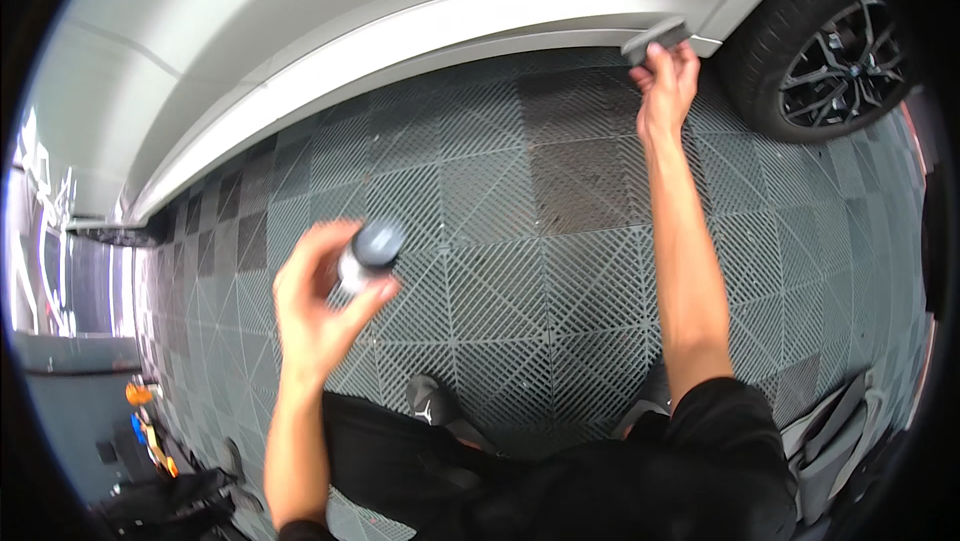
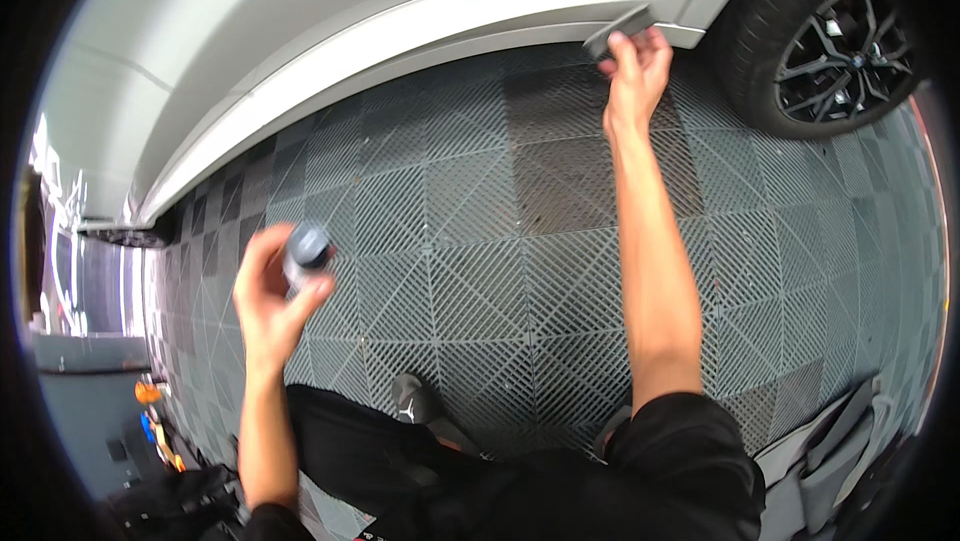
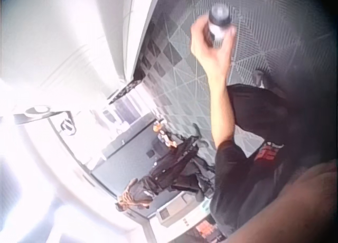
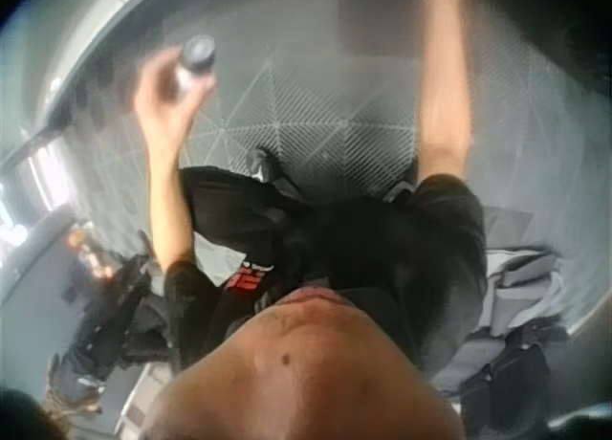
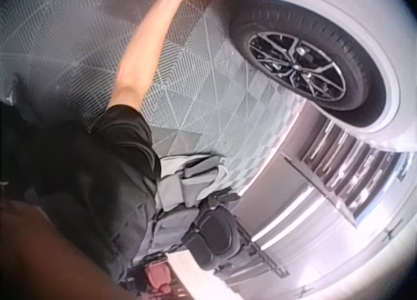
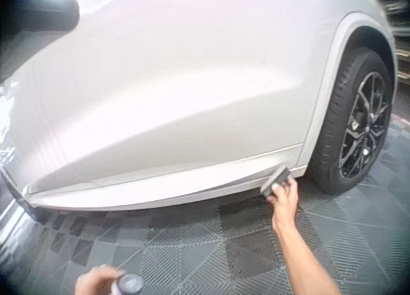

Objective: The person applies a liquid coating to the exterior of a white car using a small applicator pad. They systematically rub the pad over the front bumper, hood, side fender, and door panels, occasionally dispensing more liquid from a small bottle onto the pad to continue the process.

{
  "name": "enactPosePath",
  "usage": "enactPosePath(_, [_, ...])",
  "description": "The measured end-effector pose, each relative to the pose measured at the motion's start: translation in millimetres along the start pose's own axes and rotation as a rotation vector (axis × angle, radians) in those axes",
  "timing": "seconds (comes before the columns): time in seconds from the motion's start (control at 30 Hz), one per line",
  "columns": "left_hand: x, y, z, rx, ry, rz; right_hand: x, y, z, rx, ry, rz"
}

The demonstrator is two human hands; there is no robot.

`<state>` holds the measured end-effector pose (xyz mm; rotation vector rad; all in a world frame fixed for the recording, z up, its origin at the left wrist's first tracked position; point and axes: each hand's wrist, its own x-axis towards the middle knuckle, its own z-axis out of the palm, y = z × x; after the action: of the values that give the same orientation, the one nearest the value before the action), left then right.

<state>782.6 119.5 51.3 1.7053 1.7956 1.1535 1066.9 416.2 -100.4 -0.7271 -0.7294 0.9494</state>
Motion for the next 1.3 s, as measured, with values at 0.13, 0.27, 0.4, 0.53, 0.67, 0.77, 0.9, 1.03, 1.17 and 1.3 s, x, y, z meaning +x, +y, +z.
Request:
enactPosePath(0.13, [68,-9,14,0.395,-0.178,0.226,-122,5,30,0.444,-0.507,0.501])
enactPosePath(0.27, [98,-14,27,0.645,-0.258,0.399,-184,4,44,0.518,-0.577,0.695])
enactPosePath(0.4, [101,-13,47,0.905,-0.299,0.616,-210,9,51,0.500,-0.579,0.720])
enactPosePath(0.53, [103,-9,54,1.015,-0.308,0.704,-211,11,49,0.500,-0.557,0.740])
enactPosePath(0.67, [99,-10,57,1.007,-0.260,0.708,-209,12,49,0.555,-0.554,0.763])
enactPosePath(0.77, [98,-15,55,0.911,-0.244,0.647,-205,8,51,0.586,-0.526,0.753])
enactPosePath(0.9, [93,-21,53,0.848,-0.224,0.615,-200,7,50,0.561,-0.531,0.753])
enactPosePath(1.03, [90,-23,53,0.705,-0.237,0.469,-201,17,49,0.662,-0.511,0.795])
enactPosePath(1.17, [87,-33,55,0.535,-0.239,0.304,-205,14,47,0.855,-0.444,0.924])
enactPosePath(1.3, [81,-39,63,0.267,-0.169,0.207,-200,16,41,1.028,-0.405,0.967])
